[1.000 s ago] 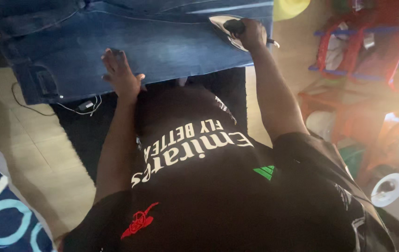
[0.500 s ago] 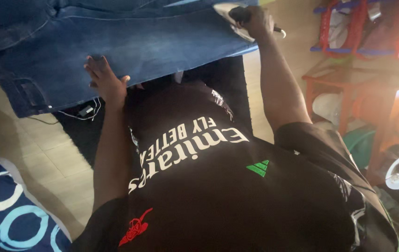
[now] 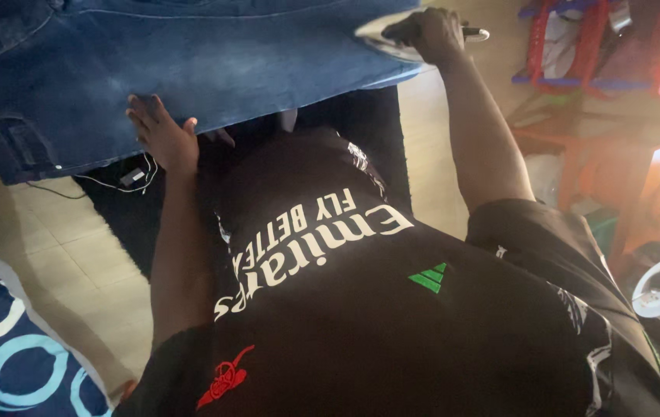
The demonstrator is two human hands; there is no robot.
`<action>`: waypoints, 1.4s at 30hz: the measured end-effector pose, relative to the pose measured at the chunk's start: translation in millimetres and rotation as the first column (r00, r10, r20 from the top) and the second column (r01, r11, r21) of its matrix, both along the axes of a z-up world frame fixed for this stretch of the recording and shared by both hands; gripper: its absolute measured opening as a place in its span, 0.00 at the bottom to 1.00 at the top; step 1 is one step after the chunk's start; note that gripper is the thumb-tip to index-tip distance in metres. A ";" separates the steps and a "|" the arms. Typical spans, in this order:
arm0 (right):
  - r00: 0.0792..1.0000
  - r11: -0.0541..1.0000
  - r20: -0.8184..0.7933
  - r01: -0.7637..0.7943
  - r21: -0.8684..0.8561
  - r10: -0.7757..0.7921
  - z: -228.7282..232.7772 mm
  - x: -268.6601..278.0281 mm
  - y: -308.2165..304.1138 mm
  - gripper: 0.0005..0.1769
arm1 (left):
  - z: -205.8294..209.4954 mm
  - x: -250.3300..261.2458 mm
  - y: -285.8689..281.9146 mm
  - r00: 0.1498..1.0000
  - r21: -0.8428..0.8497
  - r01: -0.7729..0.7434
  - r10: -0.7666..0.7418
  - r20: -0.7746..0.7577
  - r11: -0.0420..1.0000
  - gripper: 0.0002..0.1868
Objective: The person irons a pair of denim jeans on a flat surface using an electric iron, smoothing different parts of the fabric by hand and moving the iron across the surface.
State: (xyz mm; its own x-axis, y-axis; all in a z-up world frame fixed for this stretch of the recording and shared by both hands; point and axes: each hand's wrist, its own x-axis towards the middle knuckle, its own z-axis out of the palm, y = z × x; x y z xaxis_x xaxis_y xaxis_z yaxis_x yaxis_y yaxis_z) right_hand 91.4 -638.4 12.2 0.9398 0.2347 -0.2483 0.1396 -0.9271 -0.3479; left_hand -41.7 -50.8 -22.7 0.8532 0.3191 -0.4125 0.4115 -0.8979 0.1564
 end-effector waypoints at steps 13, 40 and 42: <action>0.981 0.980 -0.160 -0.136 -0.142 0.113 13.9 0.5 9.0 0.09 | -70.4 -55.9 4.5 0.682 -0.295 -0.570 0.642 0.351 0.767 0.51; 0.985 0.992 -0.132 0.097 -0.081 -0.108 -20.4 6.8 205.2 0.22 | -73.3 -41.6 81.4 0.060 -0.850 -0.498 0.972 -0.229 -0.170 0.21; 0.996 0.999 -0.083 0.029 -0.040 -0.032 -20.6 1.7 233.3 0.24 | -68.2 -43.5 107.1 -0.036 -0.841 -0.452 0.948 -0.315 -0.296 0.15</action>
State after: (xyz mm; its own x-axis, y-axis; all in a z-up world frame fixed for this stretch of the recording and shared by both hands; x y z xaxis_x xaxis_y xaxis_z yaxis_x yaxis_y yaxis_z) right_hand 93.1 -405.1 -8.4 0.9218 0.1950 -0.3349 0.0829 -0.9433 -0.3213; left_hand -85.2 56.3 -90.9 0.1929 0.6682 -0.7186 0.2520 0.6740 0.6944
